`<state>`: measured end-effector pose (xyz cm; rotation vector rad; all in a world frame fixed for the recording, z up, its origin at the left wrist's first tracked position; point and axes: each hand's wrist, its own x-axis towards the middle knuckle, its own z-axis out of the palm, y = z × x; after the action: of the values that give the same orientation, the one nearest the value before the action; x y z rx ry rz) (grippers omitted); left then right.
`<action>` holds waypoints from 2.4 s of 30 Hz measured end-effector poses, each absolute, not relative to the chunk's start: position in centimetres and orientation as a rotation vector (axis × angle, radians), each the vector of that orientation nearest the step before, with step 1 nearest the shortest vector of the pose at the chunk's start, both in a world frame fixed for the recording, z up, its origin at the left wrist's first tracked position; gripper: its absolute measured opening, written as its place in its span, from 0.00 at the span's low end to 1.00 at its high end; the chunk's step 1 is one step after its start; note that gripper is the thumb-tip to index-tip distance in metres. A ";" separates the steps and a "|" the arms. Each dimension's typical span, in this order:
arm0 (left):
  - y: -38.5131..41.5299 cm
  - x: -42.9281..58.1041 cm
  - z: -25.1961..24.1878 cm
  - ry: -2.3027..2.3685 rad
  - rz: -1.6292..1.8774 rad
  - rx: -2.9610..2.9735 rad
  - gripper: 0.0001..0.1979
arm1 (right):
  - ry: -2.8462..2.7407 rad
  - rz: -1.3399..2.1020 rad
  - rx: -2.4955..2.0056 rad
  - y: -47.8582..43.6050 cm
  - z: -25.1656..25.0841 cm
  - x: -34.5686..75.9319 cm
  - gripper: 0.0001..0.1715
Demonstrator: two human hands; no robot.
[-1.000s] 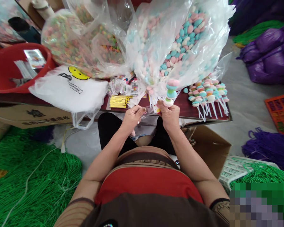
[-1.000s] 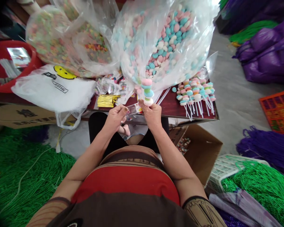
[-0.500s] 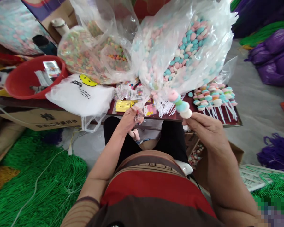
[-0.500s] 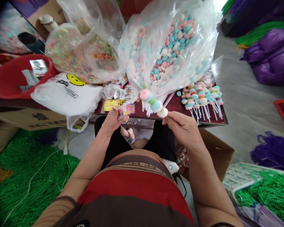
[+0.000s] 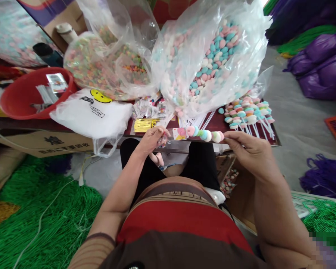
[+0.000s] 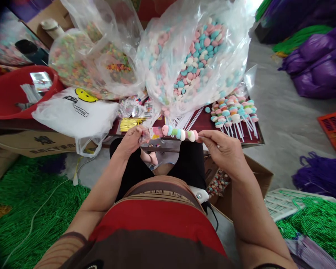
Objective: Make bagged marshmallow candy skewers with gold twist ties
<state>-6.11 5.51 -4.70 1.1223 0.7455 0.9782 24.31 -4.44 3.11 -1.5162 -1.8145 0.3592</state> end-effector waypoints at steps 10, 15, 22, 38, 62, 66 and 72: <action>5.3 -5.5 -5.3 0.631 0.956 1.117 0.30 | -1.735 0.500 -1.529 -4.2 2.2 23.8 0.06; 5.3 -5.4 -5.2 0.676 0.942 1.124 0.29 | -1.745 0.473 -1.517 -4.3 2.1 23.8 0.06; 5.3 -6.0 -5.0 0.776 0.914 1.176 0.29 | -1.697 0.256 -1.444 -4.5 2.5 24.2 0.05; 5.0 -4.8 -5.2 0.674 0.935 1.040 0.31 | -1.375 0.684 -1.471 -4.2 -0.4 22.9 0.06; 4.6 -5.8 -2.9 0.856 0.689 1.351 0.27 | -1.675 0.183 -1.520 -4.0 0.6 23.8 0.07; 4.5 -6.3 -1.0 0.799 0.436 1.332 0.25 | -1.785 0.253 -1.553 -4.0 0.4 24.2 0.08; 4.7 -5.6 1.0 0.704 0.192 1.301 0.18 | -1.916 0.272 -1.518 -3.6 0.5 24.2 0.10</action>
<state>-5.60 4.75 1.03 1.3014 0.7040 0.1918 24.18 -3.56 0.47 -1.5176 -1.9156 0.2717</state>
